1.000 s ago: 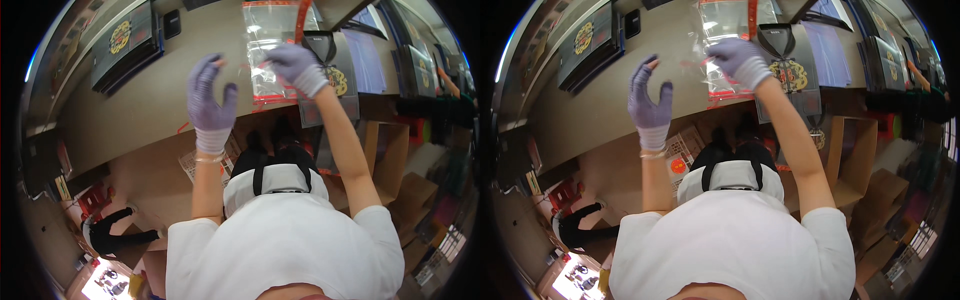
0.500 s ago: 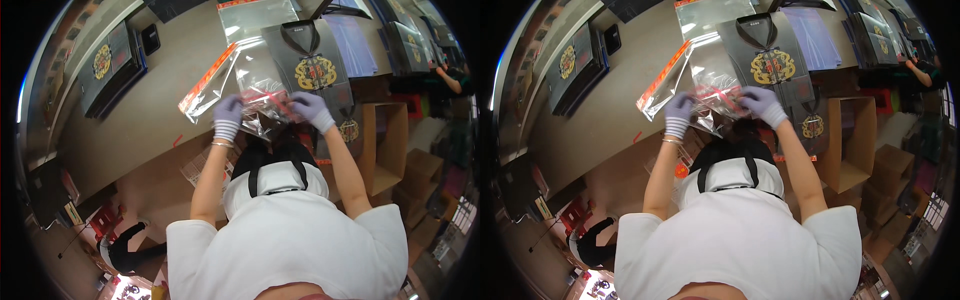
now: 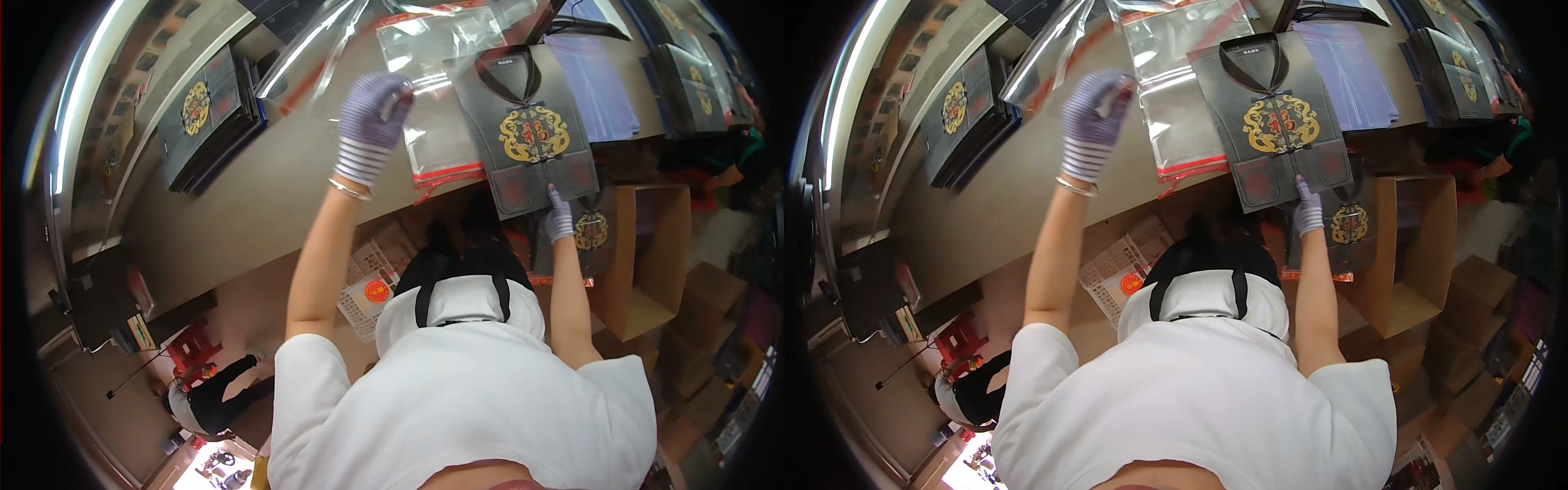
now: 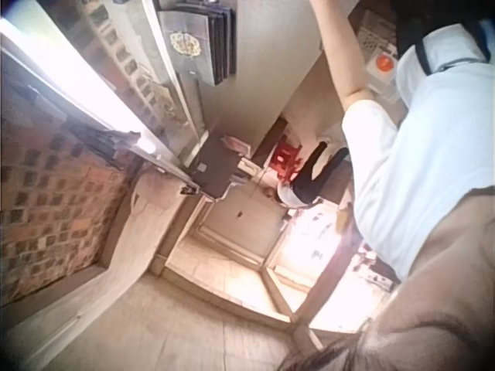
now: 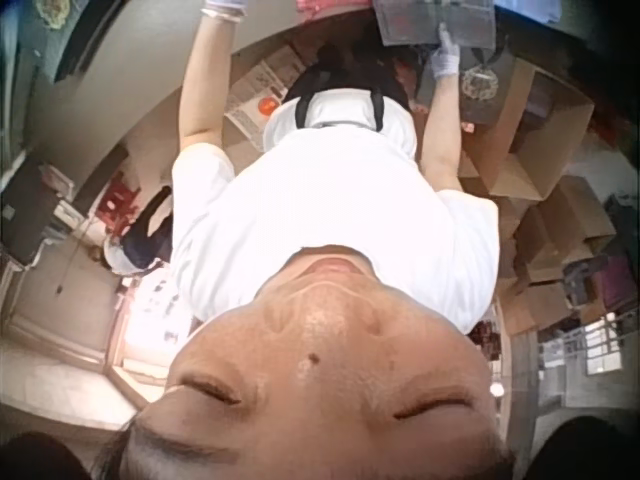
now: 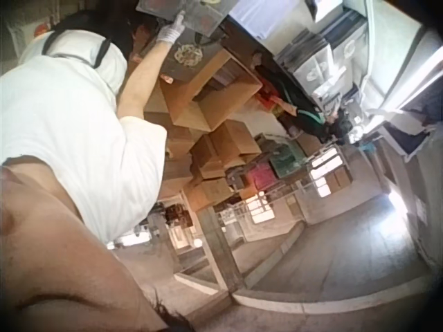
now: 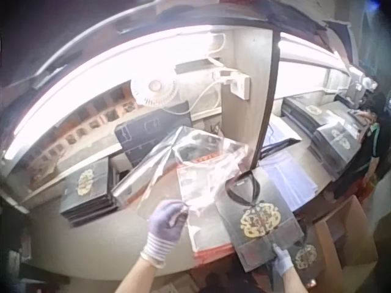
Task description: The person places flat, decorative items into clear plastic bags and then stacks them into a cardboard box. After filling the box, the person closes the flaps and seals the box using a handheld tape dispenser.
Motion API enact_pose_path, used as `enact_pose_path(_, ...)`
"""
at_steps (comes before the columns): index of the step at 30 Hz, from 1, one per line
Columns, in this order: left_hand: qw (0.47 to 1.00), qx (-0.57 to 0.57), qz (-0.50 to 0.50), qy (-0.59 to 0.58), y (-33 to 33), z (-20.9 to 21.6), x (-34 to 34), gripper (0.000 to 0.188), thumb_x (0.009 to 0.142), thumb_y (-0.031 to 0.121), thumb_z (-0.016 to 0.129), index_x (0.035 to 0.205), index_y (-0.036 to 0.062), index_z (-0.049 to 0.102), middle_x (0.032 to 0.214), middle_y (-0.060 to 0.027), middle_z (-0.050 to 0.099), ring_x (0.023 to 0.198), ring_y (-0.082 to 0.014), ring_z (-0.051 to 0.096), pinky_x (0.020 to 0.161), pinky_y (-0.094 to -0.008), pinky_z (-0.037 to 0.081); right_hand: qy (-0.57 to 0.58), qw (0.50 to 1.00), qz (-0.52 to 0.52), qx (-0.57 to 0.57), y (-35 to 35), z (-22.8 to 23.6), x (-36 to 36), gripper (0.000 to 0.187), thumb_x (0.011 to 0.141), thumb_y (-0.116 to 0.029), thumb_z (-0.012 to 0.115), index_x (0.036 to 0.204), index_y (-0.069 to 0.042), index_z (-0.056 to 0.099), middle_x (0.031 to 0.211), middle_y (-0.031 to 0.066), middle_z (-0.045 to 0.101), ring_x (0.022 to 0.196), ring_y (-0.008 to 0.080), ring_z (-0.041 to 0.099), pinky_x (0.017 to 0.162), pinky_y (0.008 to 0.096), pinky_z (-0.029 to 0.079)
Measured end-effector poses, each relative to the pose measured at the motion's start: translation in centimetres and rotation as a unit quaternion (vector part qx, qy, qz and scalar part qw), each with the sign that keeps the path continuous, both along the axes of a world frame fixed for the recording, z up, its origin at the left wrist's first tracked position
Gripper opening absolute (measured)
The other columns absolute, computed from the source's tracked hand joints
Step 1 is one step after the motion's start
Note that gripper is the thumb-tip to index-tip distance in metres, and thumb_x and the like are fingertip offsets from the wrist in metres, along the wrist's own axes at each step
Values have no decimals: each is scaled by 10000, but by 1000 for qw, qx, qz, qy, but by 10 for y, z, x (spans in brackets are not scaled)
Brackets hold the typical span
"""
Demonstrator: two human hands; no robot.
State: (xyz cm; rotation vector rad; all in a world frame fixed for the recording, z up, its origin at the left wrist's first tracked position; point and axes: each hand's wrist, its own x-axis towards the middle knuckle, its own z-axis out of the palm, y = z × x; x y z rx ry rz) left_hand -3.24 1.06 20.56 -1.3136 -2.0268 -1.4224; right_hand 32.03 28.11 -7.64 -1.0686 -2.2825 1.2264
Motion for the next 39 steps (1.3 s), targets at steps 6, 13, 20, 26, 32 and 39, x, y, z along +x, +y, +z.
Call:
enact_pose_path(6,972,-189,93,-104,1,-114,-12,172,766,152,673,898,46,644,904,-128,639,853,-303,600,773,-367,482,61,996,44,41,68,148,97,344,771,101,541,1094,11,617,1027,164,641,932,249,624,824,346,496)
enact_pose_path(13,964,-175,117,-163,10,-166,3,215,752,193,657,925,65,640,965,-128,625,913,-328,575,821,-395,467,59,924,-45,-374,40,275,144,487,758,-138,644,1198,22,509,1090,61,594,981,175,555,873,295,423)
enact_pose_path(20,967,-163,75,-181,-10,-175,9,232,760,172,657,957,50,645,1003,-133,625,965,-319,572,857,-381,461,-35,891,-18,-452,-1,231,40,416,707,-155,670,1084,-5,578,969,36,626,837,136,588,739,280,473)
enact_pose_path(26,965,-156,133,-162,-31,-147,16,230,777,39,593,1003,37,635,1076,-140,608,993,-303,574,884,-354,456,-20,873,18,-487,2,201,31,403,713,-181,671,1073,-16,598,948,43,635,817,141,601,726,278,488)
enact_pose_path(32,954,-228,175,-84,-46,-141,46,358,712,89,638,1063,51,578,1167,-144,535,1088,-355,483,937,-424,399,55,887,-9,-459,-6,165,41,472,768,-181,656,1180,9,525,1090,85,606,958,193,591,864,322,471)
enact_pose_path(39,880,-316,227,-272,-80,-158,56,414,685,221,721,1013,37,547,1040,-141,538,977,-322,515,838,-410,436,94,900,-39,-425,-38,174,43,487,766,-193,679,1191,-12,525,1111,57,590,982,166,562,854,311,458)
